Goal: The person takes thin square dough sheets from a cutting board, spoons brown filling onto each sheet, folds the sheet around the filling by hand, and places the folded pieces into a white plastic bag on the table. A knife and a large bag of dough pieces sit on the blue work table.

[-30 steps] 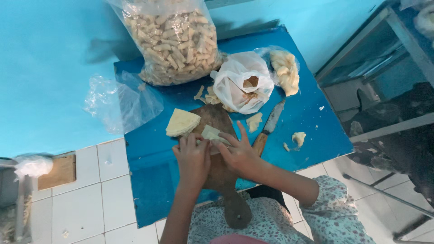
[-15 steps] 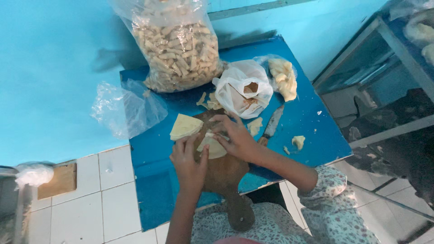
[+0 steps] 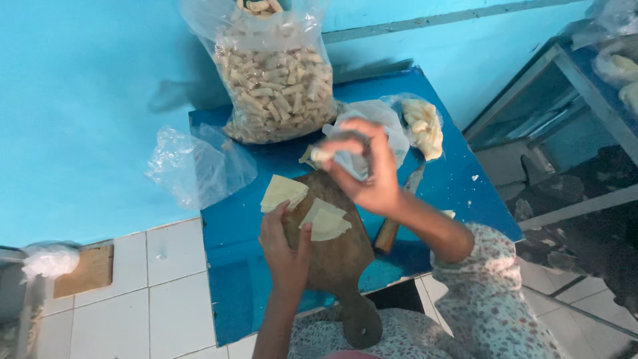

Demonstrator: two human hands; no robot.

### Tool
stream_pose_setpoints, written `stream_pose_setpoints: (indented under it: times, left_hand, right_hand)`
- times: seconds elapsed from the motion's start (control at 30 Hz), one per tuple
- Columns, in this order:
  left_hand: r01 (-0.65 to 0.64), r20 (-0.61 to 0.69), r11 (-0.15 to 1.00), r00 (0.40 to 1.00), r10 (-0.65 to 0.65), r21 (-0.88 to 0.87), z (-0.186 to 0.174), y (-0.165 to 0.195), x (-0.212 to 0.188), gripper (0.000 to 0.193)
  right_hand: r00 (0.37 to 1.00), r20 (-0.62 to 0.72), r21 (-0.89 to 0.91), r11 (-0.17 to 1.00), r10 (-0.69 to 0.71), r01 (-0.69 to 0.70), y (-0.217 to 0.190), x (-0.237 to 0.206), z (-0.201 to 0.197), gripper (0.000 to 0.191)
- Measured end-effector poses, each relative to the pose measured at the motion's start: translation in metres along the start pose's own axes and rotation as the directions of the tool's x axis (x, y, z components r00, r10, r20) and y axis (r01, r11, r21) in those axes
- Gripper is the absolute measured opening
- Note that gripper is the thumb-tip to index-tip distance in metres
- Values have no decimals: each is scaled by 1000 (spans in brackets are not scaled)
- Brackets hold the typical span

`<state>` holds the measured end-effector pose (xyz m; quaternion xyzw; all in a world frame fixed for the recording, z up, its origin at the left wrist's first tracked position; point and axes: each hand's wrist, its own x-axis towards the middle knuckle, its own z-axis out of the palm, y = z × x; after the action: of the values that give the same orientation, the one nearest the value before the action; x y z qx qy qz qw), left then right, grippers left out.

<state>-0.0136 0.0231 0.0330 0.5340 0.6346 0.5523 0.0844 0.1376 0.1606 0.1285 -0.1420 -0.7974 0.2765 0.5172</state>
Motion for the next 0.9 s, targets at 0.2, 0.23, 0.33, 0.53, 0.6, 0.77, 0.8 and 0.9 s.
stream_pose_setpoints:
  times: [0.2,0.23,0.33,0.53,0.6,0.77,0.8,0.9]
  left_hand:
    - [-4,18,996,1000,2,94,0,-3,-2,45]
    - [-12,16,993,1000,10,115,0,-4,-1,45]
    - [-28,16,988,1000,26,151,0,-5,-2,46]
    - [-68,64,985,996,58,161,2,-4,-7,52]
    - [-65,80,981,996,51,182,2,-4,-8,53]
    - [-117,87,973,991,101,200,-2,-4,-8,51]
    - [-118,84,973,991,103,200,-3,-4,-8,51]
    - [-93,104,971,992,71,220,-4,-5,-8,51]
  right_hand:
    - [928,-41,-614,742,-371,269,23,154,-20,52]
    - [943,-47,-669,712,-330,216,24,162,-21,48]
    - [964,-122,-573,810,-236,126,18,131,-29,40]
    - [929,14,-721,647,370,-247,29,22,-72,33]
    - [863,52,-823,512,502,-248,41,-10,-82,42]
    - [842,56,-734,594,537,-330,80,-68,-94,50]
    - [847,31,-693,622,531,-364,88,-74,-92,46]
    - [865,-53,-594,681,499,-429,107,-77,-84,38]
